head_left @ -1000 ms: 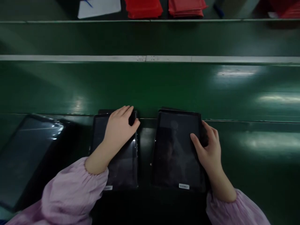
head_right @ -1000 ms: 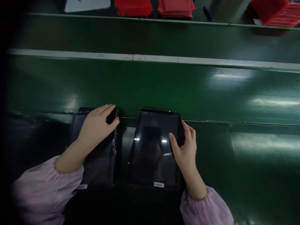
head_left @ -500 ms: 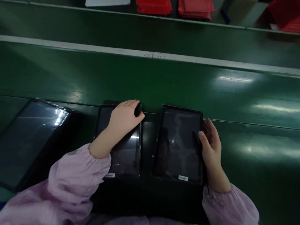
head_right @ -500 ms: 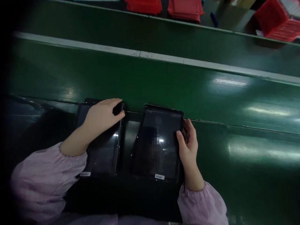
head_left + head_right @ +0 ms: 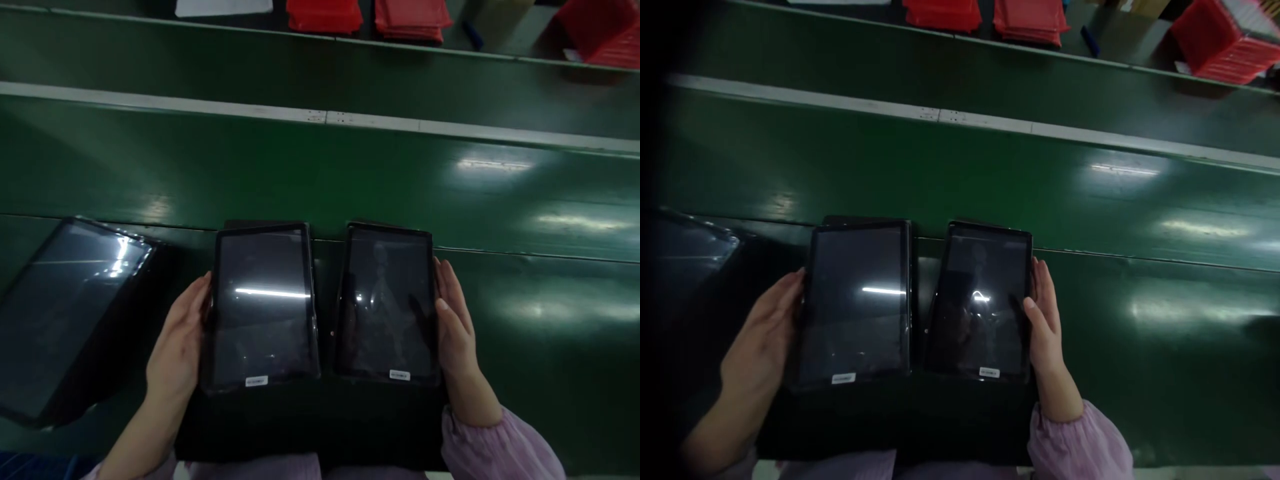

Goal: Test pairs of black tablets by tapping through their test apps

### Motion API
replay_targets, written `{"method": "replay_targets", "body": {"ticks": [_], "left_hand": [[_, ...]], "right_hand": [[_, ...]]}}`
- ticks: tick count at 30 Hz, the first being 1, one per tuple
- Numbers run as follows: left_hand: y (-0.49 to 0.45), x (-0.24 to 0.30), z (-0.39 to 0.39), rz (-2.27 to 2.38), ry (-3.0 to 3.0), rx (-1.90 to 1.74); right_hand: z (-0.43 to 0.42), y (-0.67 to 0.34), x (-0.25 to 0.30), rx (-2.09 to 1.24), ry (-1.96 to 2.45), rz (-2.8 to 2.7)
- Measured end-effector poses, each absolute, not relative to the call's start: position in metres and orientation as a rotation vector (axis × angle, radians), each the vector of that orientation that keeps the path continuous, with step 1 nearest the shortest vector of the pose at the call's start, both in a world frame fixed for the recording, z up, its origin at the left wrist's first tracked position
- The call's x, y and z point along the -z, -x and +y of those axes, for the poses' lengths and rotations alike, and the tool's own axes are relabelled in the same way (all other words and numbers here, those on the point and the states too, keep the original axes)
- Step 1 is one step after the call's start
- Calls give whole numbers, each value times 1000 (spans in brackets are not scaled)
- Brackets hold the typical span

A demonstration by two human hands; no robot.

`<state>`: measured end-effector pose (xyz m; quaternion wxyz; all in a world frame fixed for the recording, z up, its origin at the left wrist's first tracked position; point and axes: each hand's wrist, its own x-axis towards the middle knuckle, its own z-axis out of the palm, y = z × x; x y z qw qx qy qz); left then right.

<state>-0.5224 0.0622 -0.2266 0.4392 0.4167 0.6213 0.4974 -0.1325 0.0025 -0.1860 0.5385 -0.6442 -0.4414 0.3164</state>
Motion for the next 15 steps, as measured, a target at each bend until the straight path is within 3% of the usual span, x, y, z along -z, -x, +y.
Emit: {"method": "replay_targets", "body": {"ticks": [4,15], "left_hand": [[501,212,64,1473,-809,-1217],[484,212,89,1310,-876,-1106]], "right_hand": [[2,131,185,-784,1536,-1098],[8,125,174,-712,1598,-1150]]}}
